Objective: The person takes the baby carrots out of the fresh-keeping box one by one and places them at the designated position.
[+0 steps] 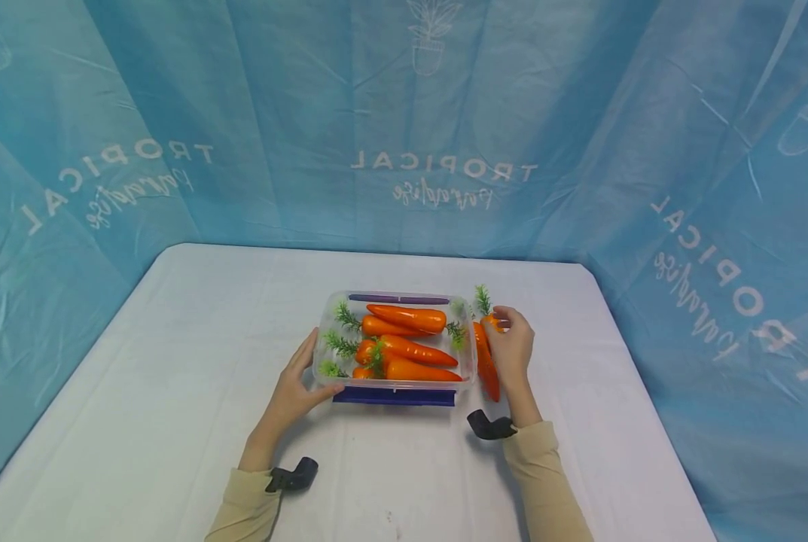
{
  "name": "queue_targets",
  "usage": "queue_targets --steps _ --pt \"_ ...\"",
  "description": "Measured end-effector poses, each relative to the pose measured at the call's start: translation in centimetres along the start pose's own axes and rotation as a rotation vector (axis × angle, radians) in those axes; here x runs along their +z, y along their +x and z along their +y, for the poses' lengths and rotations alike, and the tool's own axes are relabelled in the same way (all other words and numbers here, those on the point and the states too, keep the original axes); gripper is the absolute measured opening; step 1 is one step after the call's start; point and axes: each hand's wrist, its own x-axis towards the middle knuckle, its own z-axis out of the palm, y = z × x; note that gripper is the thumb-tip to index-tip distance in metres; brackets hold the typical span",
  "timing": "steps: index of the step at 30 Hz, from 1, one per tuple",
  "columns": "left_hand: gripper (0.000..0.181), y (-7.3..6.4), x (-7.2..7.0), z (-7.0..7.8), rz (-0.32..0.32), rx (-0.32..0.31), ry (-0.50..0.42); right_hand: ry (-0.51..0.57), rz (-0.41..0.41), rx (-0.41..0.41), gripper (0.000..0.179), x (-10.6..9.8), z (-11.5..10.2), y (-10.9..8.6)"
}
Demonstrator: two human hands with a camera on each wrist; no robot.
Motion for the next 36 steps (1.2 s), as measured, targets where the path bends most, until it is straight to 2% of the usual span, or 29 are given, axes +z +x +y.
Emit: queue_targets --steps 5,11,14,18,23,29,36 --pt "0.104 0.0 0.0 0.0 0.003 0.002 -0.006 0.017 -0.067 -0.063 0.027 0.6 -1.5 0.2" --pt "0.103 0.0 0.1 -0.1 -0.005 0.016 -0.019 0.083 -0.11 -0.13 0.026 1.4 -3.1 0.5" --pt "0.104 0.0 0.1 -0.2 -0.003 0.019 -0.02 0.09 -0.17 -0.149 0.027 2.0 -3.8 0.7" --pt "0.105 0.1 0.1 -0.5 0.003 0.028 -0.015 0.068 -0.276 -0.132 0.03 2.9 -4.4 0.9" --pt "0.105 0.0 0.1 -0.6 0.005 0.031 -0.015 0.066 -0.357 -0.127 0.03 4.2 -4.8 1.2" --pt "0.105 -0.1 0.0 -0.4 -0.006 0.013 -0.019 0.068 -0.395 -0.151 0.029 5.7 -4.7 1.4" --pt "0.105 0.0 0.0 -0.4 0.0 0.016 -0.026 0.016 -0.439 -0.189 0.03 6.7 -4.6 1.5"
